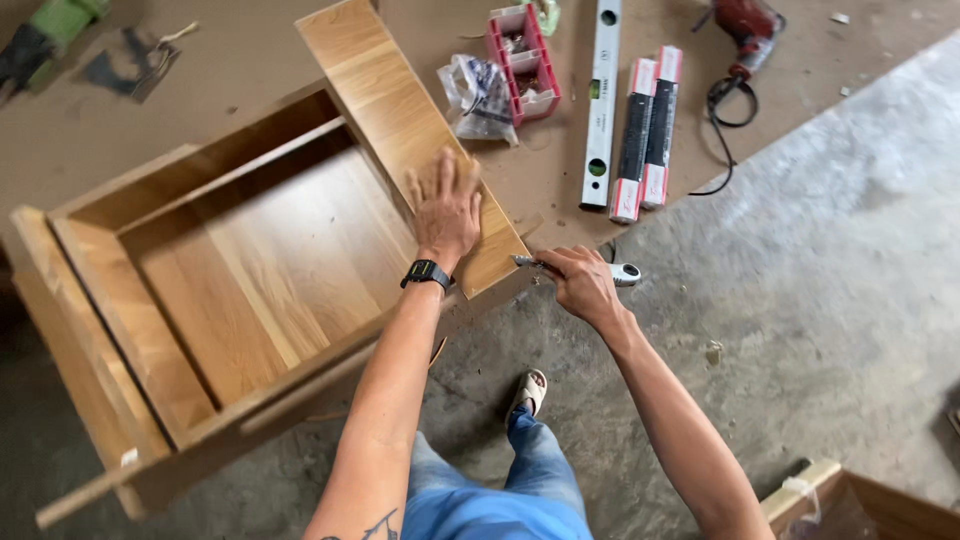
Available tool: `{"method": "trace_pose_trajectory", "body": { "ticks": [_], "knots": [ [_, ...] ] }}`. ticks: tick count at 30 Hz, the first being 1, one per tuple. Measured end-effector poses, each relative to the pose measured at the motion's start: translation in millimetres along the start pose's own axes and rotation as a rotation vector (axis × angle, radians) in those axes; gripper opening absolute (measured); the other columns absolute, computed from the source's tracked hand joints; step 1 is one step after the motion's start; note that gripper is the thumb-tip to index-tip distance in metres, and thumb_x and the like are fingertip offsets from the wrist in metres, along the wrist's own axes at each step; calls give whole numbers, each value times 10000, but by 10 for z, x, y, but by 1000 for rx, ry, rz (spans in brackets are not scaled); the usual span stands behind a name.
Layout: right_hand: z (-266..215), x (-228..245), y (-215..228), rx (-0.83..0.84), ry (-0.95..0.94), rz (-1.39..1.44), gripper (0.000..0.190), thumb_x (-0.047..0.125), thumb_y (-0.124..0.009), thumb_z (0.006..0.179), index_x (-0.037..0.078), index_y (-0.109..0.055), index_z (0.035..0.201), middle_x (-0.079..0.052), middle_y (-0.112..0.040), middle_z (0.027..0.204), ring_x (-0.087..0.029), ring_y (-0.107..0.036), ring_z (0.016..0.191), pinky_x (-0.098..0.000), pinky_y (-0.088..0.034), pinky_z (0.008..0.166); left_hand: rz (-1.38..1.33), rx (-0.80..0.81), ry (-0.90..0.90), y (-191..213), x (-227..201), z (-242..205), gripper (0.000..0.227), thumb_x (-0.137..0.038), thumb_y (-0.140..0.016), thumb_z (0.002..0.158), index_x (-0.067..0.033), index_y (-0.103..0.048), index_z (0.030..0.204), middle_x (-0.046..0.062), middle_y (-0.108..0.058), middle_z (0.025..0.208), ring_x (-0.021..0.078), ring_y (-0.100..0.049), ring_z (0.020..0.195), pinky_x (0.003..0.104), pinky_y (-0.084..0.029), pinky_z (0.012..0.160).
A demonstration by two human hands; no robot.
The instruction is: The person uses a utility knife to trim the edges of a wooden panel attached to a wooden box.
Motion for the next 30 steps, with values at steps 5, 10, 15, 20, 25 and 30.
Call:
{"method": "trace_pose_trajectory", "body": {
  "ticks": [5,10,15,20,25,30],
  "knots": [
    [109,-93,-43,48,113,10,214,282,-667,947,304,-714,1154,0,-726,961,-304,-666,933,-423,-519,834,26,-103,568,-125,288,-331,829,-520,-586,979,-130,-221,1613,231,-303,1538,417,-382,1347,601,-383,984],
    [204,-133,-73,85,192,-9,196,290,-646,972,319,-711,1155,36,-709,942,-251,-658,915,-377,-502,809,-197,-120,870,-174,406,-552,995,-591,-618,961,-9,-130,1605,193,-507,1198,460,-679,994,603,-581,764],
    [286,-79,6,59,295,7,188,266,-668,966,276,-732,1143,-3,-709,903,-290,-651,879,-417,-506,788,-289,-112,826,-263,468,-531,839,-519,-519,1027,-16,-154,1590,217,-569,1155,510,-725,870,617,-596,732],
    [237,-111,-25,16,354,-51,181,291,-654,974,309,-726,1139,23,-713,937,-273,-657,920,-403,-504,808,-308,-137,821,-240,490,-539,838,-539,-538,1019,-45,-171,1588,229,-592,1142,510,-722,904,616,-595,766],
    [233,-181,-71,5,364,-33,164,271,-668,960,308,-725,1110,28,-711,914,-280,-669,939,-406,-505,814,-341,-135,828,-221,468,-571,822,-521,-557,1017,-46,-192,1581,257,-616,1144,536,-711,957,632,-584,812],
    [134,-193,-172,-87,391,-136,179,287,-597,1005,319,-707,1142,24,-704,955,-306,-668,1006,-425,-496,806,-354,-126,824,-156,436,-569,821,-527,-553,1025,-51,-183,1583,269,-632,1138,530,-713,966,626,-586,811]
  ]
}}
Point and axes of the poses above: each hand's wrist, its own z-axis towards the middle knuckle, its own y-axis out of the back of the hand, x = y × z, the point moved 9 cm from there along z, towards the middle knuckle
